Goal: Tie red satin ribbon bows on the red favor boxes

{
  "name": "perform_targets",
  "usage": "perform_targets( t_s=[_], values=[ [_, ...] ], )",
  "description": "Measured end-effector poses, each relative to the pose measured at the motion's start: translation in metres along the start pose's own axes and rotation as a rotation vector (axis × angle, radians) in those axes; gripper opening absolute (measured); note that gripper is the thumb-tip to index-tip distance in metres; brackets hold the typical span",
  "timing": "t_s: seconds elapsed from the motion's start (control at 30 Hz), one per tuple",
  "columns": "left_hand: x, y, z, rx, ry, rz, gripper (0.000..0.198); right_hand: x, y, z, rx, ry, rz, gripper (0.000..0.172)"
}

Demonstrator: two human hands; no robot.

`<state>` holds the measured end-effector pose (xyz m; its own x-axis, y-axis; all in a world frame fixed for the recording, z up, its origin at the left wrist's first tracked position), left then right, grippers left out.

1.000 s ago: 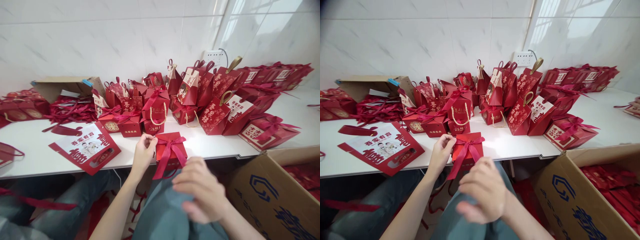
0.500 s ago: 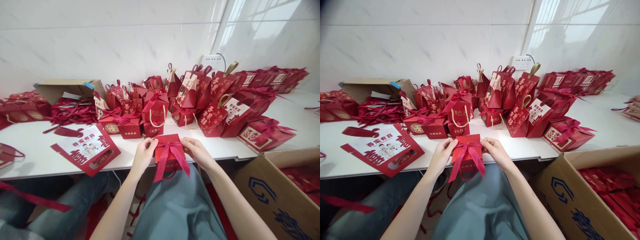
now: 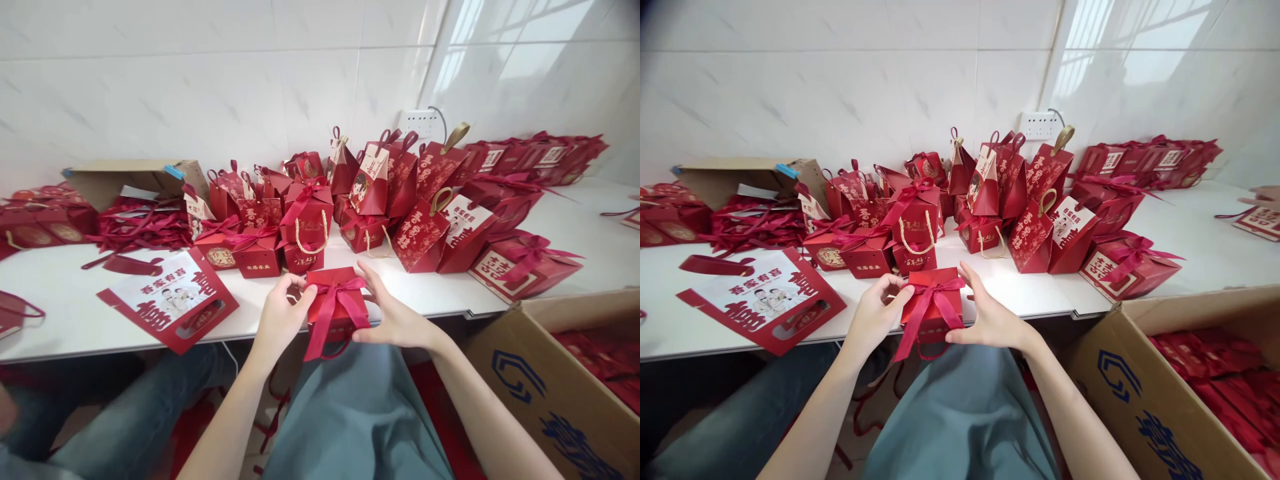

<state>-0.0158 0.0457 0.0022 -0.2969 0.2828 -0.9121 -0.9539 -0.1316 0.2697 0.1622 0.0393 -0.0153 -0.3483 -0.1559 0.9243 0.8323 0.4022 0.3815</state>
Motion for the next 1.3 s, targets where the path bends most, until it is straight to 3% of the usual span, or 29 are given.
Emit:
perform_targets(
  t_s=[0.1, 0.2, 0.33, 0.43, 0.6, 0.77, 0.97, 1.3],
  values=[
    [-0.007, 0.000, 0.001, -0.019, -0.045, 0.016, 0.016, 0.004, -0.009, 0.007, 0.040, -0.002, 0.072, 0.108],
    [-0.026, 0.005, -0.004, -0.077, -0.194, 0.099, 0.012, 0.002, -0.008, 0.007, -0.024, 0.015, 0.099, 0.109],
    [-0.071, -0.002, -0.028, -0.089, -0.563, 0.262, 0.002, 0.007, 0.000, -0.007, -0.212, 0.096, -0.004, 0.108],
    [-0.102, -0.017, -0.057, -0.051, -0.861, 0.381, 0.011, 0.017, 0.006, -0.022, -0.364, 0.180, -0.070, 0.104],
    [-0.123, -0.030, -0.090, -0.013, -1.145, 0.451, 0.022, 0.032, 0.007, -0.042, -0.498, 0.314, -0.085, 0.099],
    [-0.133, -0.030, -0.103, 0.000, -1.197, 0.451, 0.021, 0.043, 0.008, -0.054, -0.559, 0.361, -0.088, 0.096],
    [-0.152, -0.016, -0.109, -0.155, -1.132, 0.398, 0.024, 0.057, 0.008, -0.066, -0.607, 0.360, -0.137, 0.096],
    [-0.165, -0.011, -0.113, -0.163, -1.148, 0.438, 0.015, 0.067, 0.008, -0.073, -0.649, 0.412, -0.157, 0.101]
  ],
)
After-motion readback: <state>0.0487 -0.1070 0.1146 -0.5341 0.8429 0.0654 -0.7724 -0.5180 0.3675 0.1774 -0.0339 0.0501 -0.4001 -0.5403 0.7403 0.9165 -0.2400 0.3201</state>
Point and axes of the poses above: each hand's wrist, its own z-axis towards the middle knuckle, its own y-axis out of the back of the hand, x = y × z, the point moved 9 cm from there along z, towards the middle knuckle, and after that the axes turned 12 degrees about -y, right-handed, at the moved point
